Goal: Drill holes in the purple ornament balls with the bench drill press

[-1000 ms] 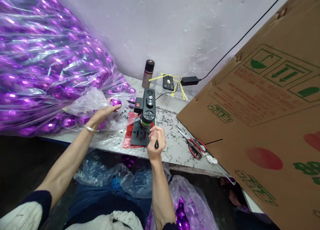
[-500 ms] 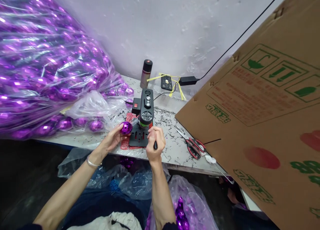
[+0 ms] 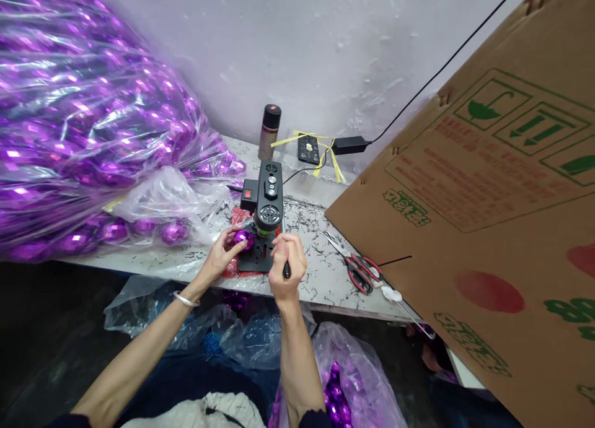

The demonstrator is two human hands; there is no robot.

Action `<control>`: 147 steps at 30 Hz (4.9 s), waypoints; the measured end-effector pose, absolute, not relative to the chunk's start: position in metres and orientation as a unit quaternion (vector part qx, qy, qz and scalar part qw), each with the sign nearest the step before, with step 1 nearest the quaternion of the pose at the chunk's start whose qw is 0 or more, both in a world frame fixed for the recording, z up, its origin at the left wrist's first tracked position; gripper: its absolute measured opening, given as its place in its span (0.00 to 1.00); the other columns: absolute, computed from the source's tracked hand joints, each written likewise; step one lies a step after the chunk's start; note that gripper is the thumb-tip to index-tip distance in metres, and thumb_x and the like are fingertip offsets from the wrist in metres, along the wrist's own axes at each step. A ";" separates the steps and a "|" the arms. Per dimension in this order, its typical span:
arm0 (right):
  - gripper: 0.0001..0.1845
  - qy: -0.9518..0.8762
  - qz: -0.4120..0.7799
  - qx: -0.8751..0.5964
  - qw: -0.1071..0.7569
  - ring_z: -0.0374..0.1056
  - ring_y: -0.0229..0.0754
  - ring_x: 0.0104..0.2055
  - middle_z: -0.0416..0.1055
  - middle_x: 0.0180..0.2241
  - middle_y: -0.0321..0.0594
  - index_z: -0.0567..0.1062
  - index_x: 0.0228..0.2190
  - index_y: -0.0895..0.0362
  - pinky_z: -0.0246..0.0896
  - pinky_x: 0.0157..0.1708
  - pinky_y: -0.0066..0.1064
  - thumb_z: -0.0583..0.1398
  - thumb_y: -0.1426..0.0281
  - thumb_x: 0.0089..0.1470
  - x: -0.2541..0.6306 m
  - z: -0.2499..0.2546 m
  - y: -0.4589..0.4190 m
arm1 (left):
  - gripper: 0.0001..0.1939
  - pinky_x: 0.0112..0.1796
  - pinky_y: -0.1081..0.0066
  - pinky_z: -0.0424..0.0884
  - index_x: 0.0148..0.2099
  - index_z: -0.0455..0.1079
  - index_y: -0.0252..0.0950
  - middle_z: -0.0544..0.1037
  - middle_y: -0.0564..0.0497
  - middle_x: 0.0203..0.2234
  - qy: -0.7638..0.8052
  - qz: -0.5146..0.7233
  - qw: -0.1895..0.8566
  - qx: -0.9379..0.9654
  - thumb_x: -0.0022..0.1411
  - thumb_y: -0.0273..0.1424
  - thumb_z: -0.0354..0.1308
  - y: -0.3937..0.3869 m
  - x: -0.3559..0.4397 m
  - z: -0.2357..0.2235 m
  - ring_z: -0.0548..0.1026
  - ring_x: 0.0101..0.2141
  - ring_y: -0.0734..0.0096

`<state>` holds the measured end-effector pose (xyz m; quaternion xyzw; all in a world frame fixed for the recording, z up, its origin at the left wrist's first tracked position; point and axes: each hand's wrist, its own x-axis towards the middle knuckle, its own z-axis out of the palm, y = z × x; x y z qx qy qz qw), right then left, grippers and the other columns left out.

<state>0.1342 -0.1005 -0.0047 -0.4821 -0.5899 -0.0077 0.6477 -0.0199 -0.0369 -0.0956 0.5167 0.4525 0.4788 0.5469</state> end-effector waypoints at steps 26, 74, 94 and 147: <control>0.20 -0.571 0.013 -0.498 0.652 0.67 0.39 0.31 0.65 0.24 0.35 0.66 0.23 0.54 0.59 0.30 0.33 0.51 0.72 0.68 0.130 0.012 -0.101 | 0.33 0.62 0.53 0.67 0.66 0.63 0.38 0.74 0.38 0.60 0.449 0.479 0.436 0.615 0.65 0.47 0.62 -0.045 -0.001 -0.125 0.73 0.61 0.51; 0.15 -0.593 -0.050 -0.464 0.656 0.67 0.38 0.31 0.67 0.31 0.38 0.66 0.27 0.53 0.62 0.30 0.34 0.48 0.73 0.66 0.137 -0.065 -0.096 | 0.28 0.53 0.56 0.77 0.61 0.64 0.40 0.78 0.42 0.54 0.431 0.440 0.295 0.731 0.64 0.40 0.67 -0.043 0.003 -0.140 0.79 0.54 0.53; 0.17 -0.595 -0.051 -0.442 0.669 0.65 0.38 0.30 0.66 0.29 0.36 0.64 0.25 0.53 0.61 0.31 0.33 0.48 0.71 0.67 0.138 -0.071 -0.092 | 0.26 0.52 0.55 0.77 0.62 0.64 0.39 0.79 0.43 0.53 0.433 0.439 0.288 0.733 0.65 0.39 0.66 -0.043 0.005 -0.140 0.79 0.53 0.54; 0.21 -0.557 0.014 -0.501 0.662 0.65 0.37 0.29 0.64 0.24 0.34 0.68 0.23 0.55 0.58 0.31 0.33 0.51 0.70 0.69 0.130 0.003 -0.102 | 0.33 0.55 0.55 0.78 0.66 0.63 0.42 0.78 0.39 0.56 0.322 0.444 0.241 0.801 0.63 0.46 0.66 -0.130 -0.041 -0.159 0.78 0.56 0.51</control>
